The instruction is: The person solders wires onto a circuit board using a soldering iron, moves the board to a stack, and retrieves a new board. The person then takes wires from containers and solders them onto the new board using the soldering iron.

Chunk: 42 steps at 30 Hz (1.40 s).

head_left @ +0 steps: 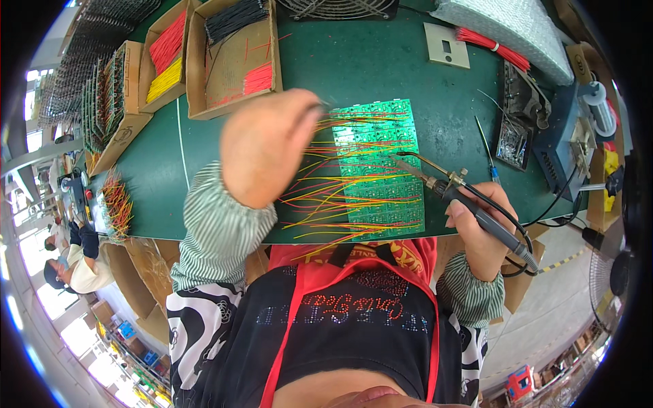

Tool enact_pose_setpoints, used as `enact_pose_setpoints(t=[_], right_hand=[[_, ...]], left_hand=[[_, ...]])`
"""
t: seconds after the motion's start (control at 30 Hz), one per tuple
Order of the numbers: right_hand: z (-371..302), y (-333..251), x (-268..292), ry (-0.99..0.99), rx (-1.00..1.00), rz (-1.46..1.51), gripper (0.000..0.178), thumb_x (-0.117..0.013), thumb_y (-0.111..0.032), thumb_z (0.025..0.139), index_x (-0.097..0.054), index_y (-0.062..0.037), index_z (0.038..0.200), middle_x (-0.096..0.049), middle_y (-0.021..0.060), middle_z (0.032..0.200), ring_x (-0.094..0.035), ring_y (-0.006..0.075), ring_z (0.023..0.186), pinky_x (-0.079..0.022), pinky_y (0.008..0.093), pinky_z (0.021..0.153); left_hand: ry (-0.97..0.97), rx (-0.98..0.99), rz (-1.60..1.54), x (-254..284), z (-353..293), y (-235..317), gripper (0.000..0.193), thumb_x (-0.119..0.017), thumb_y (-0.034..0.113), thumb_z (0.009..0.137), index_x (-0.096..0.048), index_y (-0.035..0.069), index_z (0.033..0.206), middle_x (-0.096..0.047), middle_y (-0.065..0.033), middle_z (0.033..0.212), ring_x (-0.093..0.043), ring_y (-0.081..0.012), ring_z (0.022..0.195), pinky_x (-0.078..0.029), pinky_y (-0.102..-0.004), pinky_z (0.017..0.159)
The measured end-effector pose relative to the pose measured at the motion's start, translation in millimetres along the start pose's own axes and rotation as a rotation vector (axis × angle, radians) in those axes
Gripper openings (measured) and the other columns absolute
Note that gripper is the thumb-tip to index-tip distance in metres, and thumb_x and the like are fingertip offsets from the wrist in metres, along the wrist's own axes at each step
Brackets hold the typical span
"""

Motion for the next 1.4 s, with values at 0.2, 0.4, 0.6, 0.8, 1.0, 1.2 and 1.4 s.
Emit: enact_pose_setpoints(t=[0.2,0.4,0.6,0.8,1.0,1.2,1.4], right_hand=[[0,1,4,0.025,0.008,0.041,0.018,-0.068,-0.005,0.069,-0.059,0.0019,0.083,-0.059,0.0026,0.066,-0.052,0.0048,0.057,-0.042,0.0182,0.053],[3,4,2,0.031,-0.021,0.078,0.018,-0.068,-0.004,0.069,-0.058,0.0026,0.083,-0.059,0.0025,0.065,-0.053,0.0047,0.057,-0.042,0.0182,0.052],[6,6,0,0.023,-0.008,0.039,0.017,-0.067,-0.003,0.069,-0.059,0.0018,0.082,-0.059,0.0020,0.065,-0.052,0.0043,0.057,-0.042,0.0181,0.052],[6,1,-1,0.011,0.025,-0.033,0.016,-0.067,-0.003,0.069,-0.059,0.0016,0.082,-0.059,0.0027,0.066,-0.053,0.0047,0.057,-0.042,0.0183,0.052],[4,-2,7,0.034,0.007,0.077,0.017,-0.067,-0.003,0.069,-0.059,0.0024,0.082,-0.060,0.0043,0.065,-0.055,0.0066,0.055,-0.043,0.0190,0.052],[1,-2,15,0.034,0.051,0.002,0.018,-0.067,-0.003,0.069,-0.058,0.0026,0.084,-0.060,0.0049,0.065,-0.056,0.0077,0.055,-0.043,0.0195,0.052],[1,-2,18,0.047,0.015,0.062,0.018,-0.066,-0.002,0.070,-0.058,0.0034,0.085,-0.060,0.0058,0.066,-0.055,0.0077,0.054,-0.044,0.0194,0.052]], left_hand=[[-0.266,-0.111,-0.203,-62,-6,32,0.015,-0.061,0.016,0.078,-0.059,0.002,0.082,-0.059,-0.0131,0.074,-0.057,-0.0304,0.067,-0.044,-0.0373,0.059],[-0.290,-0.088,-0.256,-77,-5,27,0.018,-0.062,0.017,0.077,-0.059,0.001,0.082,-0.059,-0.0138,0.075,-0.057,-0.0310,0.067,-0.044,-0.0378,0.059],[-0.296,-0.087,-0.256,-76,-3,29,0.017,-0.062,0.017,0.077,-0.058,0.000,0.082,-0.058,-0.0135,0.075,-0.057,-0.0309,0.067,-0.045,-0.0375,0.060],[-0.298,-0.080,-0.254,-76,-3,29,0.017,-0.062,0.017,0.077,-0.058,0.000,0.081,-0.058,-0.0132,0.074,-0.057,-0.0308,0.067,-0.045,-0.0377,0.060],[-0.290,-0.092,-0.243,-75,-4,29,0.018,-0.061,0.017,0.077,-0.058,0.001,0.081,-0.058,-0.0131,0.073,-0.057,-0.0305,0.067,-0.044,-0.0382,0.059],[-0.261,-0.131,-0.236,-64,-1,31,0.016,-0.062,0.017,0.077,-0.059,0.001,0.080,-0.057,-0.0123,0.073,-0.057,-0.0299,0.066,-0.044,-0.0377,0.059],[0.035,-0.023,0.124,-5,11,20,0.012,-0.063,0.014,0.077,-0.061,0.003,0.080,-0.058,-0.0112,0.074,-0.058,-0.0271,0.069,-0.045,-0.0349,0.060]])
Point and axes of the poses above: each hand's wrist, its own z-axis towards the middle knuckle, its own x-axis out of the back of the hand, y = z × x, the point moved 9 cm from there along z, towards the middle knuckle
